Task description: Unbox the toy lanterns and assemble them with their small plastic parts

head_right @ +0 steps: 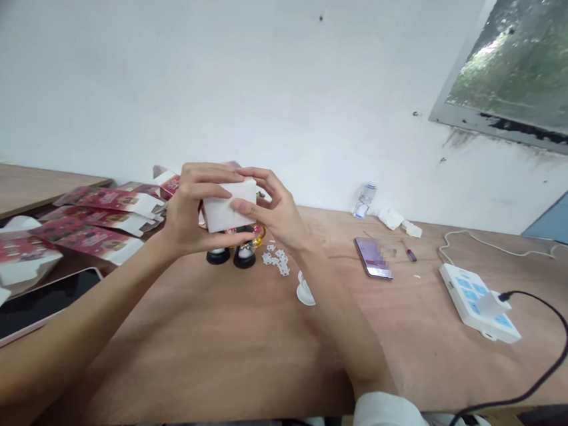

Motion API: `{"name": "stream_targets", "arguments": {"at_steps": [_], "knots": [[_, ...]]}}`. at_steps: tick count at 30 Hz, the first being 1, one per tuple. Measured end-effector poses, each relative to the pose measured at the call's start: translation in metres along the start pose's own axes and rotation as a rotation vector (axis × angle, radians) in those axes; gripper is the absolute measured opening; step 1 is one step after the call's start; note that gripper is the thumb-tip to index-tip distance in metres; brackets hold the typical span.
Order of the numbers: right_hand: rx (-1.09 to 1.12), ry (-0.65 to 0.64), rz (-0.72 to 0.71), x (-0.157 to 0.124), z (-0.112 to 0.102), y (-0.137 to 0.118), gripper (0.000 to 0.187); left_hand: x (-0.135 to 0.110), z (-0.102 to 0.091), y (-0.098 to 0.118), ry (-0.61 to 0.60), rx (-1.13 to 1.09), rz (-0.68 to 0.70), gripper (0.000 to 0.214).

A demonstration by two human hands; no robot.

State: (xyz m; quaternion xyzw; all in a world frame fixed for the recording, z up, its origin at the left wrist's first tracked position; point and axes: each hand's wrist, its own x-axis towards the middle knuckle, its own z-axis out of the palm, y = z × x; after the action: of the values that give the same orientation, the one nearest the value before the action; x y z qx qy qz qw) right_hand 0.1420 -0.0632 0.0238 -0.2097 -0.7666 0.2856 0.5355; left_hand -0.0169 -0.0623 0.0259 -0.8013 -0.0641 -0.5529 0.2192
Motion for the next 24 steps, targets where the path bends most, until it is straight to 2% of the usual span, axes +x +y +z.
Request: {"name": "stream_targets", "arguments": {"at_steps": [2,4,5,7,9,12,14,16,20,22,24], "knots": [[-0.135,0.120,-0.083,-0.001,0.005,0.003,0.043,0.004,0.000,0.005,0.025,-0.004,-0.104,0.049],[-0.360,0.208,-0.185,-0.003,0.010,0.007,0.036,0.007,-0.001,0.006,0.045,0.007,-0.290,0.053],[-0.488,0.211,-0.247,-0.005,0.012,0.009,0.031,0.008,-0.003,0.005,0.057,-0.006,-0.391,0.056],[-0.729,0.128,-0.383,-0.008,0.016,0.013,0.025,0.007,-0.009,-0.001,0.066,-0.087,-0.561,0.065],[-0.906,-0.012,-0.512,-0.015,0.018,0.017,0.025,0.005,-0.016,-0.008,0.010,-0.192,-0.674,0.070],[-1.007,-0.174,-0.647,-0.031,0.010,0.016,0.032,0.002,-0.025,-0.017,-0.119,-0.237,-0.768,0.070],[-0.997,-0.217,-0.643,-0.047,-0.004,0.010,0.037,0.001,-0.027,-0.018,-0.142,-0.217,-0.804,0.068],[-0.960,-0.206,-0.496,-0.065,-0.025,0.004,0.042,0.002,-0.028,-0.015,-0.124,-0.223,-0.828,0.071],[-0.784,-0.172,0.069,-0.105,-0.072,0.002,0.059,0.006,-0.023,-0.006,-0.081,-0.294,-0.812,0.077],[-0.625,-0.155,0.328,-0.124,-0.085,0.011,0.071,0.005,-0.019,-0.003,-0.070,-0.314,-0.799,0.078],[-0.445,-0.079,0.506,-0.140,-0.088,0.025,0.079,0.003,-0.013,-0.003,-0.063,-0.320,-0.802,0.077]]}}
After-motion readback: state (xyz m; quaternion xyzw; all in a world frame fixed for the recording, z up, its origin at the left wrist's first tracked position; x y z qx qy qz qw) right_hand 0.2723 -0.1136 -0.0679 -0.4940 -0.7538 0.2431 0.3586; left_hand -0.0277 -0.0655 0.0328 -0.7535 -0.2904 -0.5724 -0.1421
